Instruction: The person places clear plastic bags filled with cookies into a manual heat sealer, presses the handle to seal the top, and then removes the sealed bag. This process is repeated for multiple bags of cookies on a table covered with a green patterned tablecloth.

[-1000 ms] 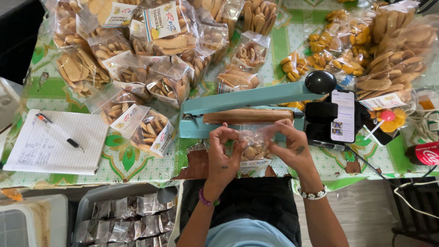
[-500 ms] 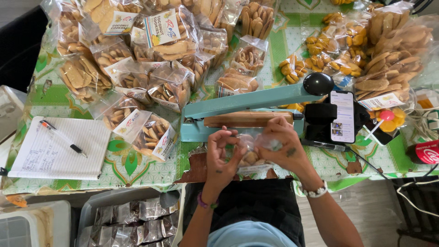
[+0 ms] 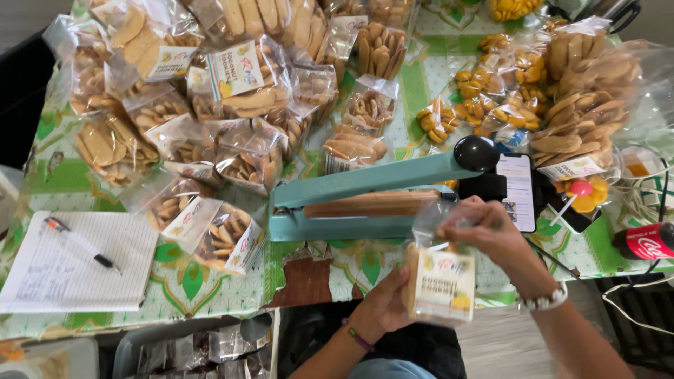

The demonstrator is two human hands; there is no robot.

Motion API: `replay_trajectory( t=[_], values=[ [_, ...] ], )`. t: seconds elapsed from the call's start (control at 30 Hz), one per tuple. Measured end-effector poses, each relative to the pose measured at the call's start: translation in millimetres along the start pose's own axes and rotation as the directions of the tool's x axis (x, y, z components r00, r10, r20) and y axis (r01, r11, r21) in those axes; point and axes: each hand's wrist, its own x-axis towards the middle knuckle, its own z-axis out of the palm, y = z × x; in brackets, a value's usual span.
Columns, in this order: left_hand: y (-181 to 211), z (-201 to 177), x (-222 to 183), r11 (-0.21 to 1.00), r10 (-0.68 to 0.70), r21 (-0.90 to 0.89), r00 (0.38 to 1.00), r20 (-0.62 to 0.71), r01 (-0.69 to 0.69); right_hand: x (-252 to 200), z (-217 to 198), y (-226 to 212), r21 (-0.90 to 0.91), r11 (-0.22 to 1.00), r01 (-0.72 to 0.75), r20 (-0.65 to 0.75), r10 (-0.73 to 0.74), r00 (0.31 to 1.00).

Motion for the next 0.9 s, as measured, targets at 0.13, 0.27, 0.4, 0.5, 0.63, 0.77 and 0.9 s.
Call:
replay_trajectory(
  t=[0.13,0.27,0.4,0.5,0.63,0.77,0.9],
  values=[
    [13,9,22,0.998,0.041,-0.037,0.998,-0.054,-0.043,41,-28,32,0.258,0.952,-0.166,0.104,0.144,0.984],
    [37,34,13,0.99,0.095,-0.096,0.994,-0.058,-0.1,92,-22,69,0.06,0.963,-0.261,0.149,0.25,0.957],
    [56,54,-7,0.957,0.185,-0.208,0.978,-0.096,-0.202,134,9,121,-0.318,0.936,0.15,0.062,-0.137,0.989],
    [62,62,-16,0.948,0.186,-0.219,0.96,-0.212,-0.232,148,25,142,0.055,0.801,0.597,0.156,-0.597,0.787],
    [62,61,-17,0.939,0.183,-0.233,0.943,-0.278,-0.252,148,27,115,-0.031,0.941,0.336,0.226,-0.321,0.92],
    [60,54,-19,0.928,0.183,-0.258,0.933,-0.311,-0.268,138,25,44,-0.324,0.937,0.131,0.291,-0.033,0.956],
    [60,49,-19,0.912,0.186,-0.307,0.941,-0.282,-0.272,130,23,-13,-0.453,0.851,0.266,0.27,-0.153,0.951]
  ],
)
